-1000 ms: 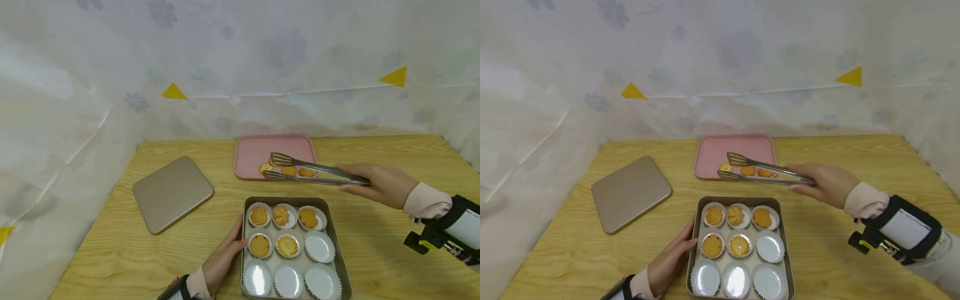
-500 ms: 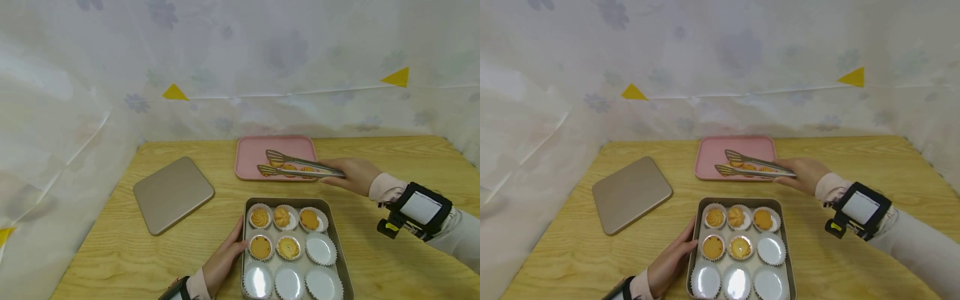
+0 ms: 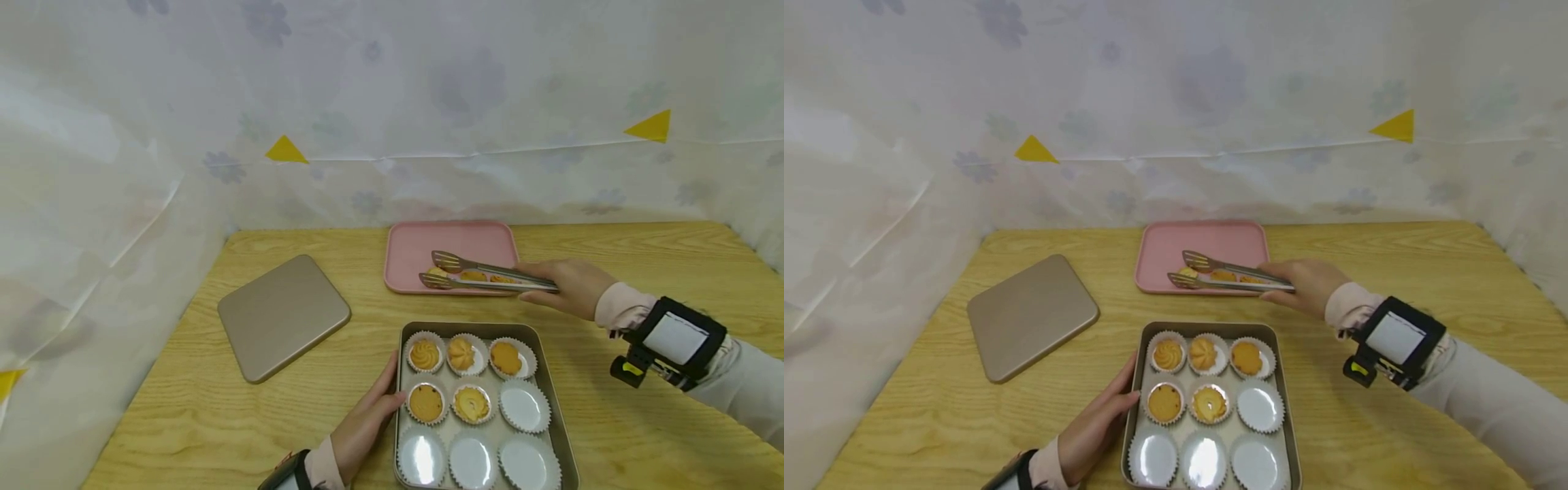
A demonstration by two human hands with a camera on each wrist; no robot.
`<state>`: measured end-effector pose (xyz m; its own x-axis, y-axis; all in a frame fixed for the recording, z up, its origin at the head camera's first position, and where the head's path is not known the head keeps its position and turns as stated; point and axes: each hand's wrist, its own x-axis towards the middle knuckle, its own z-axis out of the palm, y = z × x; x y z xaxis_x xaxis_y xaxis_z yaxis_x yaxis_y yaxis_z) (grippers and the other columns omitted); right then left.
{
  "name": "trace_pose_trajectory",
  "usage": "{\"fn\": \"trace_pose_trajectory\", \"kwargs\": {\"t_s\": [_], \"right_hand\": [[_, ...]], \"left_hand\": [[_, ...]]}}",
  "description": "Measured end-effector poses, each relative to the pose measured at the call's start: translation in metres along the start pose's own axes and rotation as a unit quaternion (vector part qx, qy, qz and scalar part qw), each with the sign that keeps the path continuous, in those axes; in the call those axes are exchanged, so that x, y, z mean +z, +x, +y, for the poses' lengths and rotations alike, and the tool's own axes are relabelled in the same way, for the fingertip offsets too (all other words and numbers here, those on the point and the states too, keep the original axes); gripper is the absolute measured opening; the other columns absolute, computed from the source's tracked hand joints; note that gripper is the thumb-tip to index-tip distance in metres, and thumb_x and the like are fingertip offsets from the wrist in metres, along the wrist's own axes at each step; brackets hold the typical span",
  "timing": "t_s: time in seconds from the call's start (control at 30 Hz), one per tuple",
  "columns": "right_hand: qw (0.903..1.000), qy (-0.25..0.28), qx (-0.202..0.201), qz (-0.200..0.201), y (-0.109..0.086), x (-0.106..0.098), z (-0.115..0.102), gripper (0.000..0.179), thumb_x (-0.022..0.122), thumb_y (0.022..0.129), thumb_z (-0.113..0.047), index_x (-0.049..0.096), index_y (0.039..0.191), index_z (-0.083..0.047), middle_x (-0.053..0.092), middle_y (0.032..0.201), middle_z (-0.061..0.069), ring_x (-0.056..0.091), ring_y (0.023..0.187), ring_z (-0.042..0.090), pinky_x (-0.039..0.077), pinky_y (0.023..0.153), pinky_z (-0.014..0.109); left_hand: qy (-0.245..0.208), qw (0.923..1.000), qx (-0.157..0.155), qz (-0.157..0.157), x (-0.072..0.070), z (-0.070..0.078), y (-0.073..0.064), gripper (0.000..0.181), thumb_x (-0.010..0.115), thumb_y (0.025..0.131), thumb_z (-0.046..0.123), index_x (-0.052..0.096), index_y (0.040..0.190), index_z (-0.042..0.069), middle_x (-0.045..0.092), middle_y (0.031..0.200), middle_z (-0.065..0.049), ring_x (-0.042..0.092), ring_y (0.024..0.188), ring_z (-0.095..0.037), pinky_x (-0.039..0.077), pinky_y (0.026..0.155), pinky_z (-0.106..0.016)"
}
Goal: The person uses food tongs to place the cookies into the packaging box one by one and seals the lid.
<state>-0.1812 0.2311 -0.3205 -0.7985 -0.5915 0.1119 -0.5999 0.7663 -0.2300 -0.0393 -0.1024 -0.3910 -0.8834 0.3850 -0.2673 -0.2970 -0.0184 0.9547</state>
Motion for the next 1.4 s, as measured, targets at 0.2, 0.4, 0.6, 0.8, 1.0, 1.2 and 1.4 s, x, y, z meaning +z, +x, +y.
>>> {"fn": "trace_pose_trajectory", "kwargs": {"t_s": [0.2,0.4,0.6,0.8,1.0,1.2,1.4], "right_hand": [[0.9999,-0.014,-0.007,0.006,0.000,0.004,0.001,0.048,0.072,0.087,-0.022,0.062,0.127,0.003,0.069,0.111,0.024,0.069,0.086,0.030,0.055,0.073,0.049],[0.9995,-0.029,-0.009,0.009,0.000,0.006,0.000,0.048,0.071,0.087,-0.022,0.061,0.127,0.003,0.068,0.111,0.025,0.069,0.092,0.038,0.055,0.077,0.053],[0.9994,-0.033,0.007,0.003,0.002,0.004,-0.003,0.048,0.071,0.088,-0.024,0.061,0.128,0.001,0.068,0.110,0.025,0.069,0.089,0.036,0.055,0.072,0.051],[0.9992,-0.036,0.015,0.003,0.002,0.005,-0.004,0.048,0.071,0.088,-0.024,0.062,0.128,0.001,0.069,0.110,0.024,0.069,0.087,0.034,0.055,0.069,0.050],[0.9994,-0.025,0.017,0.019,-0.002,0.009,-0.003,0.049,0.072,0.087,-0.022,0.061,0.128,0.001,0.068,0.111,0.025,0.069,0.085,0.034,0.055,0.068,0.049],[0.9991,-0.008,0.020,0.037,-0.006,0.009,-0.003,0.049,0.072,0.086,-0.021,0.061,0.128,0.001,0.070,0.108,0.023,0.065,0.074,0.020,0.050,0.060,0.040],[0.9987,-0.005,0.009,0.050,-0.015,0.001,-0.003,0.049,0.073,0.086,-0.022,0.061,0.129,0.000,0.072,0.101,0.018,0.054,0.067,0.011,0.044,0.058,0.032]], "left_hand": [[0.003,1.0000,-0.001,0.002,0.000,0.001,0.001,0.068,0.044,0.101,0.023,0.006,0.156,0.010,-0.003,0.162,-0.015,-0.009,0.147,-0.037,-0.006,0.116,-0.058],[0.005,1.0000,0.003,0.002,0.000,0.001,0.003,0.069,0.044,0.101,0.023,0.005,0.156,0.009,-0.003,0.162,-0.015,-0.009,0.147,-0.037,-0.007,0.116,-0.058],[0.005,1.0000,0.004,0.001,-0.001,0.001,0.003,0.069,0.043,0.101,0.023,0.005,0.156,0.009,-0.004,0.162,-0.014,-0.010,0.147,-0.037,-0.007,0.116,-0.058],[0.002,1.0000,0.003,0.001,0.000,0.000,0.004,0.068,0.043,0.101,0.023,0.005,0.156,0.010,-0.004,0.162,-0.015,-0.010,0.147,-0.037,-0.008,0.115,-0.058],[-0.003,1.0000,-0.001,0.000,0.000,0.000,0.005,0.069,0.044,0.101,0.023,0.004,0.156,0.010,-0.004,0.162,-0.015,-0.010,0.147,-0.037,-0.008,0.116,-0.058],[-0.003,1.0000,-0.001,0.000,0.001,0.000,0.006,0.069,0.044,0.100,0.022,0.004,0.156,0.010,-0.004,0.162,-0.014,-0.010,0.147,-0.037,-0.007,0.116,-0.058],[0.000,1.0000,0.000,0.003,0.001,0.000,0.005,0.069,0.044,0.100,0.023,0.006,0.156,0.010,-0.003,0.162,-0.015,-0.010,0.147,-0.037,-0.007,0.116,-0.058]]}}
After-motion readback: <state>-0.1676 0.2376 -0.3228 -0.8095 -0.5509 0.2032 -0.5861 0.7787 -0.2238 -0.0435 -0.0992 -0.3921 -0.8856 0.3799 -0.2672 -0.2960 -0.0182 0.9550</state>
